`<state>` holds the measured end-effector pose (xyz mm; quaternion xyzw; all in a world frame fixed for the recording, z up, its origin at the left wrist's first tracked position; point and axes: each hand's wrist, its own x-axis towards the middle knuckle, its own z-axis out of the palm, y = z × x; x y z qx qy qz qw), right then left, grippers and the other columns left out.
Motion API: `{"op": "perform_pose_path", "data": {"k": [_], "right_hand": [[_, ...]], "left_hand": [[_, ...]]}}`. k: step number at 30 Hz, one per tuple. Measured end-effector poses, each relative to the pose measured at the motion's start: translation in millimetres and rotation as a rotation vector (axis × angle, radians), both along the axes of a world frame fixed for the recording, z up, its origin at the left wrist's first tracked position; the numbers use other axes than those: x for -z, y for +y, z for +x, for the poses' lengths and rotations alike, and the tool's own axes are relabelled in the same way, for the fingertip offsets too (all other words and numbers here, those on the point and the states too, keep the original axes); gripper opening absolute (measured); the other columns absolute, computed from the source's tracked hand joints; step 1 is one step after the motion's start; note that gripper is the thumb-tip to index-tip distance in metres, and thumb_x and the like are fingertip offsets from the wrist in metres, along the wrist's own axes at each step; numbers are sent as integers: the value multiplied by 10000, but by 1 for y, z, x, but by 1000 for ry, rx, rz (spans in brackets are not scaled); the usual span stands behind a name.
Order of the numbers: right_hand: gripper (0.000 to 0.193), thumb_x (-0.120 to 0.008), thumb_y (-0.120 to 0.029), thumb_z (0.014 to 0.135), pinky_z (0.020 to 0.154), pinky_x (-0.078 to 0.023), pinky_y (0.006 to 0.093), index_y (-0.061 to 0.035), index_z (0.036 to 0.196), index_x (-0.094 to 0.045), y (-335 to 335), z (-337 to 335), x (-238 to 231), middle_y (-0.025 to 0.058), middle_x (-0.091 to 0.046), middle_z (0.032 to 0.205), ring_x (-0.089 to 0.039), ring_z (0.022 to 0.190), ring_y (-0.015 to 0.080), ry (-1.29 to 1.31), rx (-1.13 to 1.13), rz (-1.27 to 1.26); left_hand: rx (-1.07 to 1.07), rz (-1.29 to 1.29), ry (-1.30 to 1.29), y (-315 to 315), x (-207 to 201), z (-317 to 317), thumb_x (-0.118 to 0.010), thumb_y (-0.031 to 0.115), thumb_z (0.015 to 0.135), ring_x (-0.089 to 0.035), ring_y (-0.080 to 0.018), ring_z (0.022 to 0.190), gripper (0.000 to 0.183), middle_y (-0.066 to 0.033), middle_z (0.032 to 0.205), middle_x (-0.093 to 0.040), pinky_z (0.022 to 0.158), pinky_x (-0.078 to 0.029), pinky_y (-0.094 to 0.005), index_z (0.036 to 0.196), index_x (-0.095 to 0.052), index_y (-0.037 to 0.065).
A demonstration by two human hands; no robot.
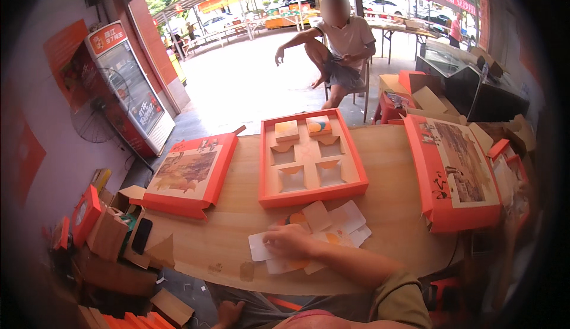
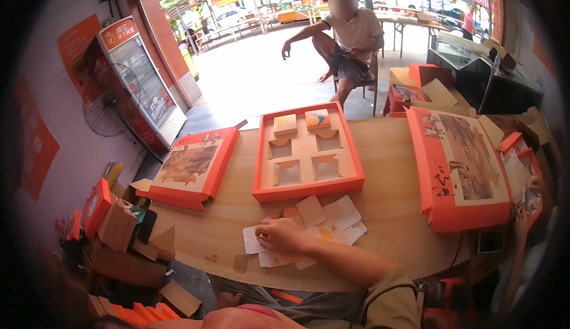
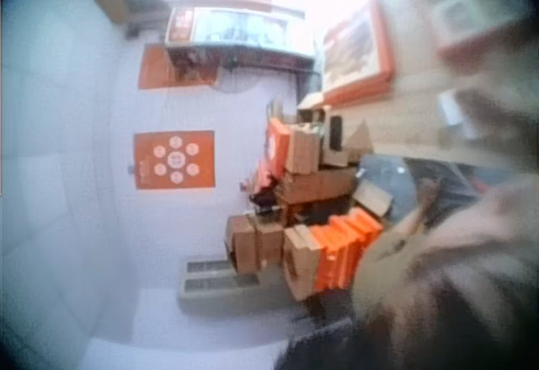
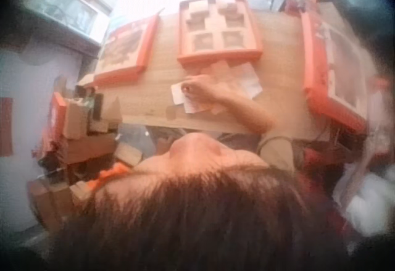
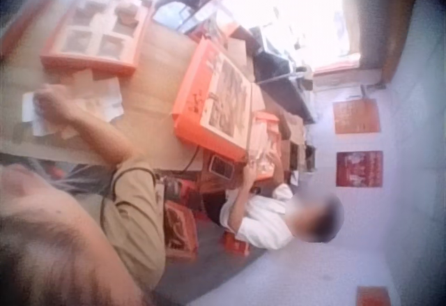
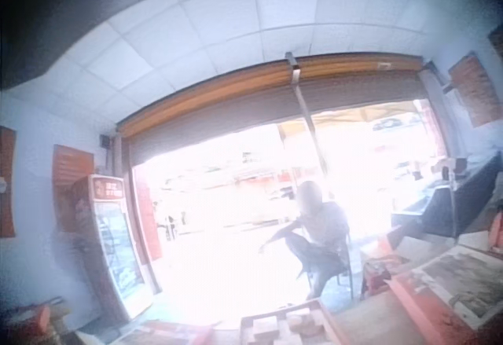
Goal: The person assembles cardboard gift boxes by folding pre-cut pieces, placing cardboard divider inserts into the boxes, and stacking the completed boxes and components on a table.
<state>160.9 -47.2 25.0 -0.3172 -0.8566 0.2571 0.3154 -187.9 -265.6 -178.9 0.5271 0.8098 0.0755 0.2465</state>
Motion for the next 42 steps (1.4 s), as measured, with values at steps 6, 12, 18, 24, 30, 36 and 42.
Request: {"op": "perform_pose_path", "data": {"k": [6,12,18,24,30,36,42], "right_hand": [[148,-673,-195,908,764,-559,455,-71,957,-738,2,2,0,138,-716,956,-693,880,362,38,-6,-31],[139,-676,-174,895,767,-557,455,-70,965,-736,3,-2,8,141,-717,949,-697,875,358,40,0,-43],[139,-681,-176,888,759,-560,443,-73,964,-736,1,-2,10,130,-717,935,-703,860,337,63,8,-20],[140,-679,-182,887,751,-561,435,-77,966,-729,2,0,11,115,-710,921,-703,852,328,26,14,-40],[151,-670,-200,894,737,-552,444,-69,953,-716,3,-2,10,124,-701,901,-697,848,333,45,-11,18],[169,-698,-251,878,689,-534,459,-88,904,-733,4,7,-4,146,-683,773,-687,770,357,46,17,-139],[225,-692,-276,842,679,-531,486,-63,775,-717,3,3,-1,178,-685,782,-676,743,383,-46,63,-89]], "left_hand": [[-146,-37,-69,-16,35,-22,-772,479,804,-613,-299,626,539,-173,654,-594,636,-469,-460,762,-632,-39],[132,-117,-330,-11,-42,10,-759,407,848,-640,-268,859,477,-164,909,-664,809,-491,-419,1028,-645,-19],[798,-482,-830,35,-212,86,-747,336,891,-666,-237,1092,531,-154,1164,-733,981,-513,-378,1294,-658,2],[842,-313,-1055,74,-262,116,-784,303,855,-659,-229,831,359,-131,893,-688,755,-515,-405,996,-670,-7],[1066,770,-350,146,-257,138,-765,73,840,-699,-165,672,112,-93,850,-735,607,-548,-292,930,-708,39],[780,906,-614,253,-223,169,-686,32,899,-673,-169,595,28,-112,724,-702,546,-517,-315,923,-684,19],[785,806,-532,257,-190,170,-640,75,950,-669,-226,588,79,-182,690,-652,561,-505,-352,946,-680,7]]}}
